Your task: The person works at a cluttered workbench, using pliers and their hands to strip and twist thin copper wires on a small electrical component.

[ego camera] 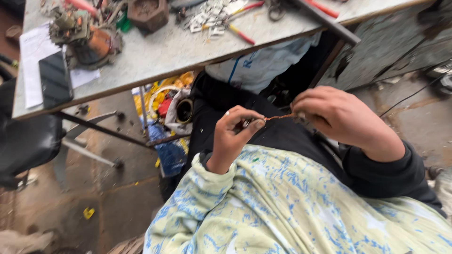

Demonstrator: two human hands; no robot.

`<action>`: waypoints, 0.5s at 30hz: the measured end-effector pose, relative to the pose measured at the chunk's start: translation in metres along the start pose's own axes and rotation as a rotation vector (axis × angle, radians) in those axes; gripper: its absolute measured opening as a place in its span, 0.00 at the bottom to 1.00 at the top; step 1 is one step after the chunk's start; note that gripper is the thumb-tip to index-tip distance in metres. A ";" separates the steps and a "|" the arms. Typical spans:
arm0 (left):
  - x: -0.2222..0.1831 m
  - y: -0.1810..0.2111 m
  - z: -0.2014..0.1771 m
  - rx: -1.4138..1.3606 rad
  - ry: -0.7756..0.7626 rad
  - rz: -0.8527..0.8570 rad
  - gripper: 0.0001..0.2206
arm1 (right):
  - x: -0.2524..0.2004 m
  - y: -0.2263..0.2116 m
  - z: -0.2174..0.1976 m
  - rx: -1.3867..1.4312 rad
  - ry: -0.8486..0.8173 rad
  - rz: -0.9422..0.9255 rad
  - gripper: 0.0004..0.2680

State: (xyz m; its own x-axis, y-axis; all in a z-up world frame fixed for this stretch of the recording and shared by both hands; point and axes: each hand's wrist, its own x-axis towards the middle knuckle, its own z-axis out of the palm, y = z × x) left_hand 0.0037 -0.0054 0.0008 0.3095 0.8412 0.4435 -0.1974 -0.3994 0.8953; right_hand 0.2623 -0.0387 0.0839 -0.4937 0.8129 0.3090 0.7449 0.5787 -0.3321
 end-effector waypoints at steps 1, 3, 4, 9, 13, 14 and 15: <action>0.000 -0.002 0.001 -0.059 0.009 0.005 0.04 | 0.004 -0.002 0.004 0.032 0.042 -0.008 0.11; -0.003 -0.004 -0.001 -0.074 0.007 0.018 0.04 | 0.009 -0.008 0.009 0.134 0.061 0.014 0.15; -0.004 -0.005 -0.001 -0.083 0.004 0.027 0.04 | 0.010 -0.012 0.010 0.204 0.036 0.044 0.18; -0.006 -0.013 -0.002 -0.204 0.012 -0.062 0.06 | 0.016 -0.022 0.018 0.215 0.113 -0.147 0.19; -0.007 -0.015 0.001 -0.191 -0.010 -0.074 0.06 | 0.017 -0.021 0.031 0.110 0.222 -0.164 0.14; -0.008 -0.013 0.002 -0.164 -0.012 -0.071 0.06 | 0.017 -0.021 0.034 0.079 0.257 -0.164 0.12; -0.009 -0.010 0.002 -0.139 -0.014 -0.064 0.06 | 0.016 -0.021 0.035 0.104 0.270 -0.174 0.12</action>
State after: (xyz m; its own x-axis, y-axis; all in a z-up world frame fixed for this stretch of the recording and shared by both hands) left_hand 0.0050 -0.0094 -0.0120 0.3382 0.8576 0.3875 -0.3035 -0.2903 0.9075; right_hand 0.2232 -0.0354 0.0649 -0.4625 0.6622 0.5896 0.6029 0.7225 -0.3386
